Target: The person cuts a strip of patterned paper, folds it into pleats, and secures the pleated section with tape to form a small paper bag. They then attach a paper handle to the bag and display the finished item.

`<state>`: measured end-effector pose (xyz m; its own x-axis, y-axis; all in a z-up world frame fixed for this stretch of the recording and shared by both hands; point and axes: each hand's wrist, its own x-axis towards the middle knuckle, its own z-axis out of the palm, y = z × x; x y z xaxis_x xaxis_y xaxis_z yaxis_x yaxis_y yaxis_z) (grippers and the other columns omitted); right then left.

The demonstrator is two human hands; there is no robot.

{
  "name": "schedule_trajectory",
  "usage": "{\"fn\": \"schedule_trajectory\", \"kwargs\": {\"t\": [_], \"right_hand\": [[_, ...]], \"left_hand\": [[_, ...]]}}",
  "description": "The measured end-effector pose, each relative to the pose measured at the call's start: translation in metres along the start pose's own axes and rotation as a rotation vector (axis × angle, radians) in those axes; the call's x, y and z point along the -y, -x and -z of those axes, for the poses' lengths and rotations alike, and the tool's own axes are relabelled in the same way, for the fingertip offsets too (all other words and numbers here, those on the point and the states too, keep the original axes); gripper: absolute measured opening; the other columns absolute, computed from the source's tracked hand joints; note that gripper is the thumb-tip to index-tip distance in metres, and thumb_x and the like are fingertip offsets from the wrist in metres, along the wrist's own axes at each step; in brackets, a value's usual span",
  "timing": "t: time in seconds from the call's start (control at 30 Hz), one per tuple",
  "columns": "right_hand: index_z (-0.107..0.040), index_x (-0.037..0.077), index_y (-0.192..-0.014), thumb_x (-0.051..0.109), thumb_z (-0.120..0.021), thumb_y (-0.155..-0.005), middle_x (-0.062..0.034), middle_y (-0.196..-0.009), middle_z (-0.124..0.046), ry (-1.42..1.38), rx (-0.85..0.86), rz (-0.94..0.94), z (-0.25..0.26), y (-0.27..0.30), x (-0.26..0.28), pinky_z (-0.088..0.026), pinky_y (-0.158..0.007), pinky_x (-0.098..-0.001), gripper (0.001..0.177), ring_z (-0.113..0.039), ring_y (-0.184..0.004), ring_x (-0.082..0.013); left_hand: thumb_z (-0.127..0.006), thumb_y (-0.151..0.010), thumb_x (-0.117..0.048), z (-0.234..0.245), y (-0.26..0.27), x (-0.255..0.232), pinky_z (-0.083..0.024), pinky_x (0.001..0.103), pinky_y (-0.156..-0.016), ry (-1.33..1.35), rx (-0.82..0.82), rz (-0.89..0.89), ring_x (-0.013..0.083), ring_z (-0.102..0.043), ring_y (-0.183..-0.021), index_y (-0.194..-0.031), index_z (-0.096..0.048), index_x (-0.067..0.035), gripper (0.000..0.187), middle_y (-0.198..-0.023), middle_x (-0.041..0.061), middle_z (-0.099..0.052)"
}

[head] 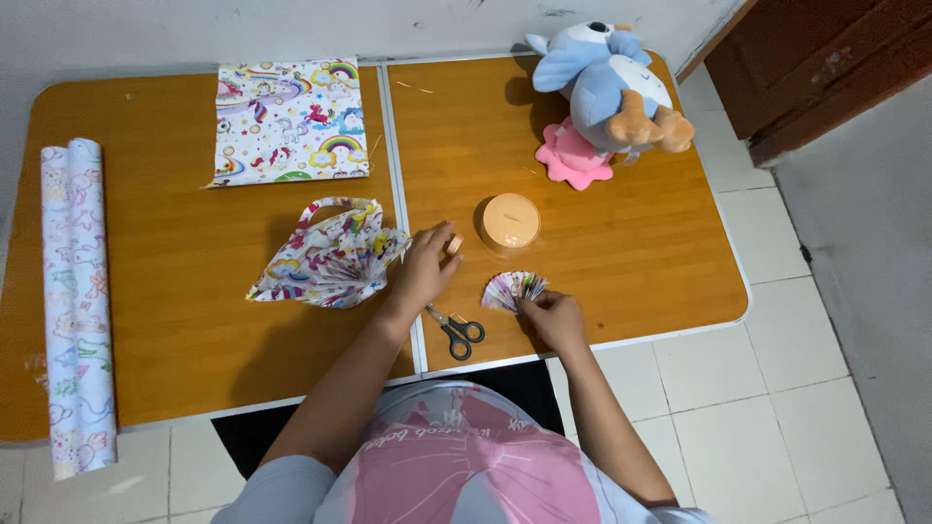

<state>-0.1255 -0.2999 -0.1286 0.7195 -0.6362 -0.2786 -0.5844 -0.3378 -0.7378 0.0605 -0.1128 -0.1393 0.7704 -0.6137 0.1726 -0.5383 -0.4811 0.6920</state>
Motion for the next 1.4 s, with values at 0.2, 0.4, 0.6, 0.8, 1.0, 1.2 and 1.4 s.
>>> {"fn": "schedule_trajectory", "kwargs": {"t": [0.2, 0.4, 0.6, 0.8, 1.0, 1.2, 1.4], "right_hand": [[-0.072, -0.001, -0.075, 0.024, -0.078, -0.081, -0.0116, -0.062, -0.069, -0.073, -0.06, 0.054, -0.006, 0.013, -0.005, -0.048, -0.05, -0.0299, 0.026, -0.063, -0.052, -0.0163], [-0.063, -0.001, -0.083, 0.013, -0.075, -0.089, -0.0103, -0.07, -0.07, -0.644, 0.116, 0.013, -0.012, 0.014, -0.012, -0.052, -0.051, -0.027, 0.018, -0.068, -0.059, -0.0167], [-0.059, 0.006, -0.109, 0.005, -0.068, -0.087, -0.0068, -0.091, -0.072, -1.011, 0.289, 0.072, -0.021, 0.023, 0.013, -0.054, -0.06, -0.0256, 0.023, -0.071, -0.073, -0.0122], [-0.067, -0.001, -0.105, 0.002, -0.072, -0.088, -0.0057, -0.088, -0.072, -0.949, 0.522, 0.225, -0.069, 0.037, 0.037, -0.048, -0.06, -0.0235, 0.019, -0.063, -0.07, -0.0102], [-0.07, 0.005, -0.095, 0.001, -0.075, -0.083, -0.0004, -0.08, -0.069, -0.869, 0.614, 0.186, -0.128, 0.033, 0.052, -0.048, -0.063, -0.0231, 0.014, -0.059, -0.066, -0.0073], [-0.068, 0.002, -0.095, -0.001, -0.075, -0.086, -0.001, -0.083, -0.069, -0.81, 0.618, 0.286, -0.16, 0.021, 0.062, -0.05, -0.07, -0.0258, 0.012, -0.062, -0.074, -0.0092], [-0.065, 0.002, -0.104, -0.005, -0.07, -0.086, -0.001, -0.09, -0.069, -0.883, 0.618, 0.415, -0.162, 0.022, 0.093, -0.053, -0.082, -0.0261, 0.02, -0.064, -0.084, -0.0089]], "left_hand": [[-0.072, -0.087, -0.027, 0.014, 0.008, -0.008, -0.045, 0.043, -0.105, 0.011, 0.027, 0.049, 0.034, -0.051, -0.131, -0.144, -0.046, -0.006, 0.066, -0.143, 0.017, -0.052], [-0.073, -0.089, -0.028, 0.024, 0.028, -0.013, -0.041, 0.044, -0.109, 0.064, 0.006, 0.031, 0.0353, -0.047, -0.135, -0.145, -0.045, -0.004, 0.067, -0.147, 0.017, -0.046], [-0.075, -0.085, -0.02, 0.041, 0.084, -0.009, -0.042, 0.043, -0.107, 0.164, -0.014, -0.103, 0.0352, -0.049, -0.133, -0.133, -0.059, -0.008, 0.051, -0.145, 0.016, -0.05], [-0.083, -0.087, -0.022, 0.053, 0.136, 0.041, -0.057, 0.034, -0.097, 0.338, -0.163, -0.103, 0.0225, -0.068, -0.111, -0.116, -0.069, -0.009, 0.035, -0.12, 0.008, -0.069], [-0.1, -0.066, -0.021, 0.089, 0.176, 0.078, -0.051, 0.034, -0.09, 0.19, -0.658, 0.174, 0.0227, -0.06, -0.1, -0.116, -0.058, -0.011, 0.066, -0.113, 0.011, -0.063], [-0.095, -0.068, -0.008, 0.112, 0.112, 0.099, -0.049, 0.036, -0.106, 0.874, -0.408, -0.108, 0.0216, -0.049, -0.132, -0.151, -0.014, -0.005, 0.116, -0.144, 0.012, -0.044], [-0.087, -0.082, 0.0, 0.082, 0.081, 0.13, -0.054, 0.038, -0.104, 0.849, -0.399, -0.066, 0.0217, -0.063, -0.121, -0.14, -0.052, 0.005, 0.068, -0.132, 0.014, -0.065]]}}
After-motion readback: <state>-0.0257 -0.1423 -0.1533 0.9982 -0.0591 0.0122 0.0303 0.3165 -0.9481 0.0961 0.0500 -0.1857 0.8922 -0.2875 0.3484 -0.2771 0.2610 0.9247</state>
